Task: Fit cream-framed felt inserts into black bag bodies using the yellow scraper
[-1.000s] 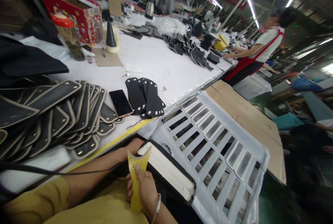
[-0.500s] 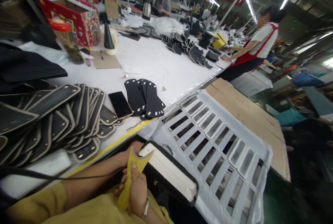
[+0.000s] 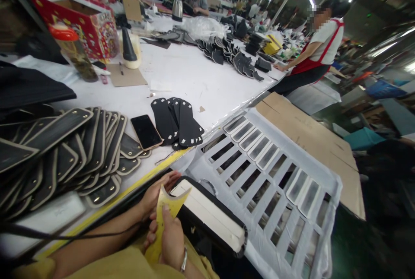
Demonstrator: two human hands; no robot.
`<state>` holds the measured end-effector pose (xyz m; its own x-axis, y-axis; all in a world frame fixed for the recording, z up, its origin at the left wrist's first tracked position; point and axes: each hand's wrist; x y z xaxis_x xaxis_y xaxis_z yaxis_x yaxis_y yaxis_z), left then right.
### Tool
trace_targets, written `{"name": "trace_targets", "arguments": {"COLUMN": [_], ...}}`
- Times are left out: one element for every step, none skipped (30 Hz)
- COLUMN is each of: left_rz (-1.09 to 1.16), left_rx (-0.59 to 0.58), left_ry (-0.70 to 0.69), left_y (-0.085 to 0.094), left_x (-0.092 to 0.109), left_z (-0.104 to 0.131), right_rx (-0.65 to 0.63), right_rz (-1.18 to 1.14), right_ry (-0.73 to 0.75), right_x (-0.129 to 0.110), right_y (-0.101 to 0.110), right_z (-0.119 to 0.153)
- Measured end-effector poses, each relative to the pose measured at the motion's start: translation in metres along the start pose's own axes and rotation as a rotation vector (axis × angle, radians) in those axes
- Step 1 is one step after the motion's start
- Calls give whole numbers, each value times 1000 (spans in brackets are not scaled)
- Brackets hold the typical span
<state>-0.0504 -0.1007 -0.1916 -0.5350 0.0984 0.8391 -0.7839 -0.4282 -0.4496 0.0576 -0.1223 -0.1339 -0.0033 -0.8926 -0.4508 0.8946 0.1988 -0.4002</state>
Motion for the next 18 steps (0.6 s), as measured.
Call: {"name": "trace_targets", "arguments": {"left_rz": [182,308,363,392,412,425,427,415,389,350,307,268,239,219,204,189,175,164], "left_rx": [-11,-30,-43,-53,-61,-73,-91,-107,-116,-119,-109,-100,-98,-104,-116,-130,-142,-150], "left_ry": [45,92,127,150,164,169,170,171,172,175,178,183,186,182,171,155,137,123], "left_y": [-5,-9,-13,-17,-20,-22,-24,-26,-27,-28,-29,-29,-29,-29,-29,-28,-27,-27], "left_x": [1,2,5,8,12,15,18,19,20,20,20,19,18,16,15,14,12,11], "left_z": [1,0,0,-2,-3,-4,-5,-6,-7,-8,-8,-8,-8,-8,-8,-8,-9,-9], "right_rx": [-4,-12,-22,-28,-30,-27,-21,-13,-5,1,6,9,6,0,-10,-18,-27,-34], "right_rz": [0,2,7,10,6,-4,-19,-35,-50,-59,-62,-62,-60,-60,-62,-66,-73,-82], "right_ry": [7,9,5,2,0,-4,-9,-12,-13,-13,-11,-5,0,3,1,-8,-20,-29], "right_x": [1,1,1,1,1,0,1,1,1,2,3,3,4,4,4,4,4,5], "right_y": [1,1,2,3,3,3,3,3,3,3,3,2,2,2,2,1,1,1], "right_z": [-1,-2,-3,-4,-5,-6,-7,-8,-8,-9,-10,-11,-12,-12,-13,-13,-13,-14]}}
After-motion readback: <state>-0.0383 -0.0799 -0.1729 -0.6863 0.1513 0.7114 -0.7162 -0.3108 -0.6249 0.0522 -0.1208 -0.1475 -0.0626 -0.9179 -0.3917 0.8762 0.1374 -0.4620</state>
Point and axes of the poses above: each hand's wrist, its own z-axis away from the middle knuckle, its own y-axis out of the back of the hand, x = y × z, and after that the axes turned 1 degree about z, right-handed
